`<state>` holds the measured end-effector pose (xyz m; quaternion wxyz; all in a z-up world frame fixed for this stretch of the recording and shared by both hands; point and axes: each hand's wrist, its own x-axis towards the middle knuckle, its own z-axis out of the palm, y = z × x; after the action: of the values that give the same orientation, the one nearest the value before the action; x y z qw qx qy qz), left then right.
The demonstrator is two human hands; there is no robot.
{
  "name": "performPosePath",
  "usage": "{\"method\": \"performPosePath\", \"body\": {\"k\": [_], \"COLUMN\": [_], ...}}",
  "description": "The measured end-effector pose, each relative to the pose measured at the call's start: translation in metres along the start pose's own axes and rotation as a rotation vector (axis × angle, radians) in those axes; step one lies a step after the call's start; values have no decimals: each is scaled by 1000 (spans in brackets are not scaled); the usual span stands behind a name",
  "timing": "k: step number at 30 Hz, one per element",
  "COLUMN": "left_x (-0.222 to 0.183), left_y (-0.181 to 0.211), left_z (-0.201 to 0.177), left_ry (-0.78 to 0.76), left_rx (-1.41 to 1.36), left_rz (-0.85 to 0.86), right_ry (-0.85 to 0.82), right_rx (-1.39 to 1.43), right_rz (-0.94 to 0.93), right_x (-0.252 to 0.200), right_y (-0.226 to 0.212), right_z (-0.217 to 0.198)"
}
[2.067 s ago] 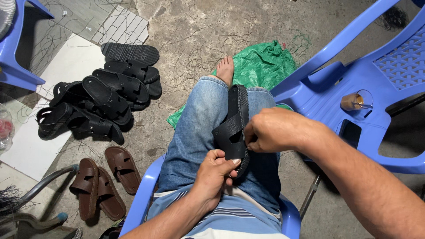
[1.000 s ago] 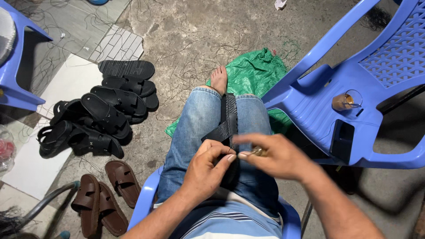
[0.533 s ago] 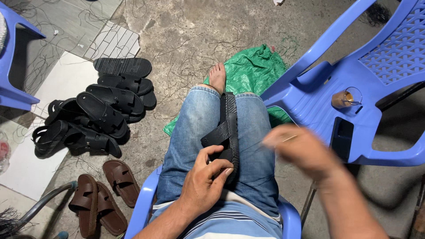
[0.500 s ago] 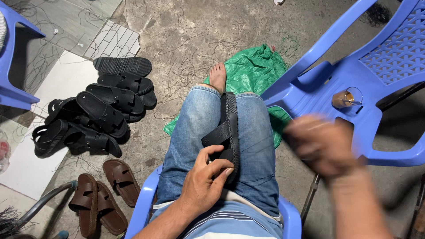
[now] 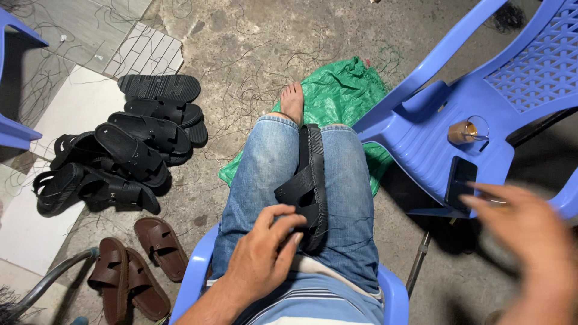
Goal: The person sews the strap of a black sandal by hand using a needle and thread, turning the sandal to reach different points, and briefly checks a phone.
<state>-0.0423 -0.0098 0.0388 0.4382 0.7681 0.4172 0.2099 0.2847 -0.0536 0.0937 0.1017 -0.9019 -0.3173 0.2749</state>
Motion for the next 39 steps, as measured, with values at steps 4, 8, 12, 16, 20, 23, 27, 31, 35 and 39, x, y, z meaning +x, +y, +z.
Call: {"method": "performPosePath", "body": {"k": [4,8,12,16,20,23,27,31,35,39], "left_x": [-6,-5,-4,-7,-16,-13,-4,-7,-5,-13], "left_y": [-7,-8,8,58,29,2,-15,-26,-37,-37], "left_z": [2,-1,-18,-66,-37,6,22,29,40,30], "left_ry": [-176,-301,-422,-1073,-796,-172,-130,-191,-236,-234], "left_rx": [232,291,173,-961,-1070,-567,-480,-735,-430,-283], "left_rz": [-279,-276,-44,-224,-116,-708,-877,-772,-663,-570], "right_ry": [-110,-151,-300,-405,-390,-438,-453,-380,-299,-268], "right_rx": [76,107,226,432,398,384,363,335,325,347], "right_rz": [-771,-974,-697,-547,-574,-631,-748,-824,-954,-939], "right_x": [-21,-26,-24,-10,-7,-9,-7,-13,-15,-18], "right_y": [-7,-25,-37,-23,-25,-19,-21,-21,-21,-18], "right_z": [68,109,117,131,129,130,131,133,137,138]}}
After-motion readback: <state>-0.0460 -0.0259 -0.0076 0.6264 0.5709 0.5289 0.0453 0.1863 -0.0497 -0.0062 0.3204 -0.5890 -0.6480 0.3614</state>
